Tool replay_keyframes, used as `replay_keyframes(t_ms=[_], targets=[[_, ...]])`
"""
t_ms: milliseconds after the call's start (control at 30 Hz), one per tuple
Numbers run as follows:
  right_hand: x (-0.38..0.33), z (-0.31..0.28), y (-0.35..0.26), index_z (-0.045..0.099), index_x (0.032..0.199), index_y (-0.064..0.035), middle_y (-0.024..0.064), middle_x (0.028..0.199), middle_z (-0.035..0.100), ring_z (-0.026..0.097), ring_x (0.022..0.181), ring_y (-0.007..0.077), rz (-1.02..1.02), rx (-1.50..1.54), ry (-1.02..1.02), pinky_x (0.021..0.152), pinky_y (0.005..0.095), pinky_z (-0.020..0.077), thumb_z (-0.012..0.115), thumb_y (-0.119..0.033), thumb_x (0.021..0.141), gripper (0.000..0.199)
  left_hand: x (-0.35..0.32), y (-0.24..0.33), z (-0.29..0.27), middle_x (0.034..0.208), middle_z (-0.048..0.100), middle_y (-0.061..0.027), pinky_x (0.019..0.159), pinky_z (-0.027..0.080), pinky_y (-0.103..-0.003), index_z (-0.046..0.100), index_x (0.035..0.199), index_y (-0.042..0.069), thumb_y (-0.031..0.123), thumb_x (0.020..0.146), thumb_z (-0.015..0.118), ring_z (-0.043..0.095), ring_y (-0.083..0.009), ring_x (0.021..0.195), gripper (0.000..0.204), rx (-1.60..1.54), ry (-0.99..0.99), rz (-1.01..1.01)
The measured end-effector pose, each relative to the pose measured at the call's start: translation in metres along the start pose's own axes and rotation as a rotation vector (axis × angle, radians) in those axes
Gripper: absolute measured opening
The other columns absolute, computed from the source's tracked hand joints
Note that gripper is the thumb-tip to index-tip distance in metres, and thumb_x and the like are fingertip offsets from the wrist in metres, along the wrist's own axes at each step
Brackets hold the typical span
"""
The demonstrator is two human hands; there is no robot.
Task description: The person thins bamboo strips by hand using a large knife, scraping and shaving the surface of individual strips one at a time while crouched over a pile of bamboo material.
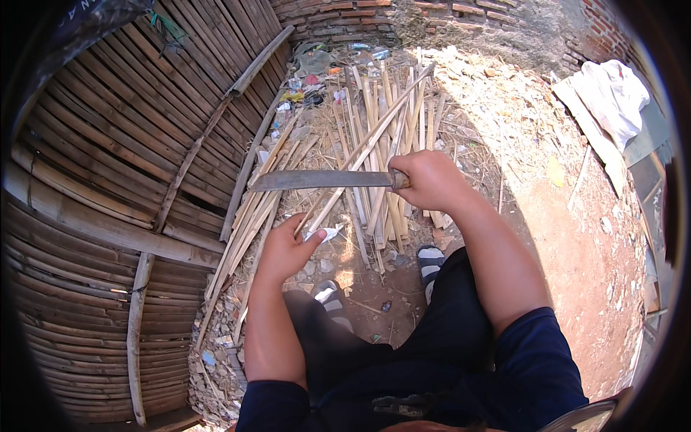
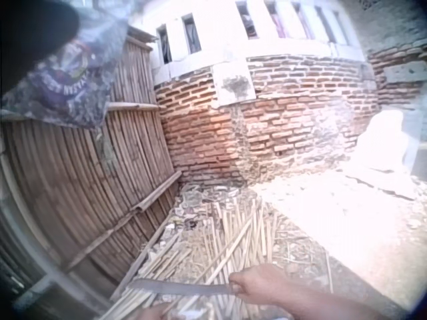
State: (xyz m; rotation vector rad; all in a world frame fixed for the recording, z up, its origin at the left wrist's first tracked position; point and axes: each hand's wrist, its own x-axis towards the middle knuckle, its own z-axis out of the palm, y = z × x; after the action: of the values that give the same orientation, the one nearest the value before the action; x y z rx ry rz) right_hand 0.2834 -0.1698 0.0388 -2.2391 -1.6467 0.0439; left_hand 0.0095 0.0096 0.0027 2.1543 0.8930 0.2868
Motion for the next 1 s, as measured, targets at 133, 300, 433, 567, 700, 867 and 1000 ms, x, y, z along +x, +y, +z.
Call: replay_keyframes(t_ms=[133, 300, 433, 567, 700, 867, 1000], targets=[[0.003, 0.007, -0.017, 0.072, 0.099, -0.0107, 0.0159, 0.083, 0.072, 0.072, 0.086, 0.0398, -0.050, 0.005, 0.002, 0.075, 0.0521, 0.0569, 0.080, -0.028, 0.085, 0.024, -0.003, 0.001, -0.002, 0.063, 0.037, 0.0087, 0.054, 0.029, -0.028, 0.070, 0.134, 0.004, 0.035, 0.091, 0.085, 0.036, -0.0057, 0.058, 0.055, 0.028, -0.009, 0.021], [0.007, 0.000, 0.012, 0.073, 0.095, -0.0100, 0.0166, 0.080, 0.071, 0.070, 0.080, 0.0415, 0.096, 0.150, 0.108, 0.070, 0.0518, 0.0546, 0.082, -0.031, 0.086, 0.025, -0.006, 0.009, -0.006, 0.062, 0.037, 0.0087, 0.054, 0.030, -0.029, 0.071, 0.134, 0.005, 0.036, 0.091, 0.084, 0.037, -0.0057, 0.058, 0.055, 0.003, -0.035, 0.029], [0.005, -0.009, 0.012, 0.074, 0.105, -0.0130, 0.0144, 0.087, 0.074, 0.073, 0.089, 0.0386, 0.144, 0.061, 0.004, 0.079, 0.0514, 0.0586, 0.077, -0.029, 0.088, 0.023, -0.005, 0.006, -0.004, 0.062, 0.037, 0.0086, 0.054, 0.031, -0.030, 0.071, 0.134, 0.005, 0.037, 0.090, 0.085, 0.037, -0.0063, 0.058, 0.056, 0.036, -0.017, 0.021], [0.004, 0.002, -0.014, 0.074, 0.104, -0.0137, 0.0133, 0.088, 0.075, 0.074, 0.090, 0.0378, 0.035, -0.008, -0.048, 0.078, 0.0513, 0.0588, 0.077, -0.026, 0.085, 0.023, -0.001, 0.000, -0.002, 0.063, 0.039, 0.0077, 0.054, 0.031, -0.031, 0.072, 0.134, 0.005, 0.038, 0.089, 0.085, 0.038, -0.0070, 0.058, 0.057, 0.064, -0.004, 0.018], [0.004, 0.008, -0.016, 0.072, 0.091, -0.0109, 0.0146, 0.082, 0.072, 0.071, 0.082, 0.0405, -0.036, -0.003, -0.005, 0.072, 0.0528, 0.0558, 0.078, -0.024, 0.080, 0.019, -0.003, 0.000, 0.001, 0.062, 0.041, 0.0055, 0.054, 0.032, -0.031, 0.071, 0.135, 0.005, 0.038, 0.089, 0.086, 0.040, -0.0073, 0.057, 0.059, 0.087, 0.001, 0.044], [0.009, 0.001, 0.028, 0.073, 0.094, -0.0076, 0.0189, 0.079, 0.070, 0.069, 0.077, 0.0415, 0.229, 0.159, 0.167, 0.071, 0.0509, 0.0533, 0.082, -0.033, 0.086, 0.028, -0.005, -0.004, -0.001, 0.063, 0.046, 0.0031, 0.054, 0.036, -0.032, 0.070, 0.134, 0.002, 0.037, 0.088, 0.086, 0.044, -0.0088, 0.057, 0.060, 0.097, 0.036, 0.015], [0.002, -0.002, 0.038, 0.076, 0.099, -0.0058, 0.0204, 0.075, 0.068, 0.068, 0.074, 0.0416, 0.290, 0.162, 0.216, 0.070, 0.0491, 0.0526, 0.083, -0.036, 0.086, 0.034, 0.000, -0.010, 0.003, 0.062, 0.049, 0.0012, 0.054, 0.039, -0.033, 0.070, 0.133, 0.001, 0.036, 0.087, 0.087, 0.047, -0.0107, 0.057, 0.061, 0.153, 0.104, 0.029]])
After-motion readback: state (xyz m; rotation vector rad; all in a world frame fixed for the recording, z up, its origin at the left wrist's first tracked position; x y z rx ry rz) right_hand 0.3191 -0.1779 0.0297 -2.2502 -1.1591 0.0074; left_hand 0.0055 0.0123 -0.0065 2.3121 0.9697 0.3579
